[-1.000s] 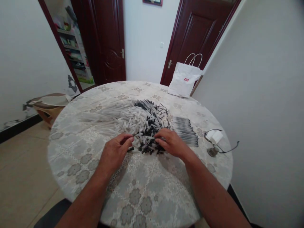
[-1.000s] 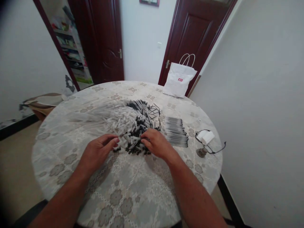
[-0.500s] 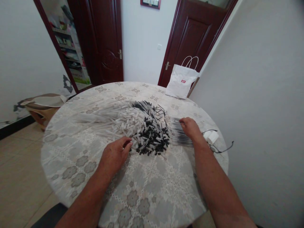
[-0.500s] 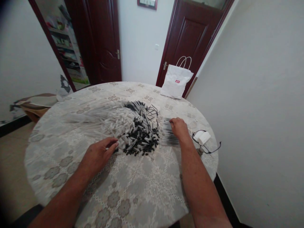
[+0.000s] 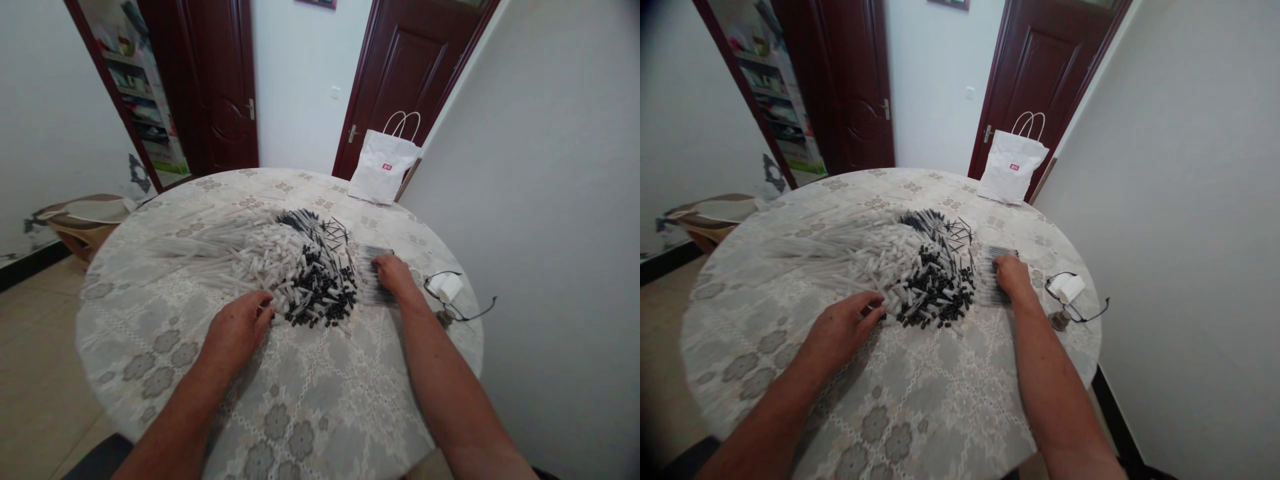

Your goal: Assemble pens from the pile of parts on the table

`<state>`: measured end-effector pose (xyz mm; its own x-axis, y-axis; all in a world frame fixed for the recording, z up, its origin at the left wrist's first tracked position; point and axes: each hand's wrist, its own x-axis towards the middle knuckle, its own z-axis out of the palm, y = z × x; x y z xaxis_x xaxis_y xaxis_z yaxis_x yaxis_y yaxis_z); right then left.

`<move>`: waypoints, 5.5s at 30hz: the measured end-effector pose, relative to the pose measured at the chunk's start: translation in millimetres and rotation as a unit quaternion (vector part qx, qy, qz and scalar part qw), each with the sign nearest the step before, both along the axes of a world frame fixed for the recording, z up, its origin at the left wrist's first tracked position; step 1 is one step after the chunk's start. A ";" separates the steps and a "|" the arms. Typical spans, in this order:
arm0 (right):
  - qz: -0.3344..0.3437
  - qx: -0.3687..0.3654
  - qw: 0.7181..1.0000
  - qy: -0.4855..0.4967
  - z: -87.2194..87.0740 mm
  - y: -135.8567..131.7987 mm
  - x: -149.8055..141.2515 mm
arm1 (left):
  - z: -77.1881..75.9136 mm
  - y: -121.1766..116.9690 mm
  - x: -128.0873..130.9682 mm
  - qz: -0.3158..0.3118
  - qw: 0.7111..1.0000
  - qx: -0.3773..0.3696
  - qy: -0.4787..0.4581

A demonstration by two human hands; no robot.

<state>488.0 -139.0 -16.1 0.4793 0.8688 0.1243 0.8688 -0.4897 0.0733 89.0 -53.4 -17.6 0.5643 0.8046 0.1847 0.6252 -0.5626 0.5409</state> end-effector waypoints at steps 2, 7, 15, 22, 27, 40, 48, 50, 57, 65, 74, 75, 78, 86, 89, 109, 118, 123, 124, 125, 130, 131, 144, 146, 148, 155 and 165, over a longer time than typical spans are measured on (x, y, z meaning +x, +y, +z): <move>0.003 0.002 1.000 0.002 -1.5 -2.1 0.3 | 0.3 -0.4 0.0 0.006 1.000 0.000 0.002; 0.015 0.022 1.000 0.004 0.7 -7.9 -2.9 | 0.8 -1.7 0.1 0.005 1.000 0.001 -0.009; 0.145 0.112 0.983 0.029 31.3 -15.5 -44.0 | -1.4 -4.2 1.5 0.011 1.000 0.004 -0.016; 0.237 0.070 0.964 0.097 42.1 -26.2 -113.1 | -6.4 -9.1 10.5 0.003 0.998 0.057 0.028; 0.152 0.124 0.980 0.038 33.8 -25.6 -94.0 | -5.2 -9.5 15.6 -0.010 0.995 0.076 0.062; 0.114 0.021 0.993 -0.032 16.4 -11.8 -103.6 | -1.7 -12.1 16.4 -0.004 0.995 0.088 0.049; 0.078 0.019 0.996 -0.044 6.9 -0.1 -113.3 | -8.1 -8.2 13.5 0.000 0.996 0.074 -0.051; 0.070 0.015 0.996 -0.047 6.3 0.7 -115.6 | -8.4 -6.5 13.5 -0.002 0.994 0.058 -0.090; 0.042 0.015 0.998 -0.052 3.3 3.7 -122.3 | 1.8 -5.5 13.8 0.048 0.961 -0.137 -0.235; 0.048 0.012 0.997 -0.053 1.1 3.9 -122.5 | 5.0 -4.8 17.9 0.088 0.819 -0.367 -0.432; 0.046 0.058 0.992 -0.098 3.5 0.3 -123.5 | 9.9 -2.7 14.4 0.074 0.705 -0.456 -0.538; 0.048 0.074 0.990 -0.108 6.2 -1.0 -123.5 | 10.5 -2.3 13.8 0.074 0.698 -0.459 -0.545; 0.063 0.113 0.984 -0.121 13.4 -5.6 -123.6 | 11.9 -1.7 12.5 0.083 0.679 -0.466 -0.561; 0.150 0.119 0.977 -0.099 8.7 -9.1 -126.1 | 8.9 6.2 5.5 0.116 0.790 -0.383 -0.464; 0.168 0.141 0.972 -0.086 8.2 -8.6 -125.6 | 4.0 17.2 -4.9 0.125 0.901 -0.264 -0.320; 0.320 0.279 0.902 0.080 15.8 -13.2 -150.6 | -4.5 45.2 -41.2 0.137 0.987 -0.028 -0.086; 0.338 0.283 0.894 0.083 16.0 -15.3 -150.3 | -1.9 49.6 -46.8 0.160 0.986 0.049 -0.005; 0.342 0.280 0.894 0.076 14.5 -14.8 -149.4 | -4.8 65.8 -47.6 0.159 0.985 0.051 0.038; 0.342 0.280 0.894 0.073 14.5 -14.8 -149.9 | -6.1 67.3 -46.3 0.146 0.986 0.047 0.058; 0.343 0.280 0.894 0.070 14.6 -14.7 -150.5 | -7.1 68.0 -44.7 0.134 0.987 0.044 0.077; 0.343 0.277 0.895 0.073 14.6 -14.5 -152.6 | -3.6 62.4 -40.0 0.136 0.984 0.044 0.104; 0.343 0.275 0.895 0.075 14.3 -14.4 -152.7 | -2.1 60.7 -40.2 0.141 0.984 0.047 0.101; 0.344 0.258 0.900 0.077 9.1 -12.7 -151.1 | 28.1 45.7 -62.1 0.078 0.965 -0.143 -0.204; 0.344 0.257 0.899 0.082 9.4 -12.8 -152.0 | 34.0 42.8 -59.5 0.079 0.934 -0.207 -0.281; 0.348 0.259 0.896 0.092 9.9 -13.5 -153.8 | 35.7 40.9 -55.7 0.097 0.895 -0.241 -0.362; 0.387 0.276 0.873 0.112 10.5 -17.5 -161.6 | 28.1 41.6 -46.4 0.113 0.748 -0.348 -0.553; 0.398 0.292 0.862 0.113 11.2 -18.1 -164.6 | 30.8 37.7 -38.5 0.128 0.723 -0.346 -0.584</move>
<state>323.4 -157.0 -4.9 -0.1702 0.7553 0.6329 0.9065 0.3718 -0.2000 50.4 -15.7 13.2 0.1645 0.9829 -0.0824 -0.4490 0.1490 0.8810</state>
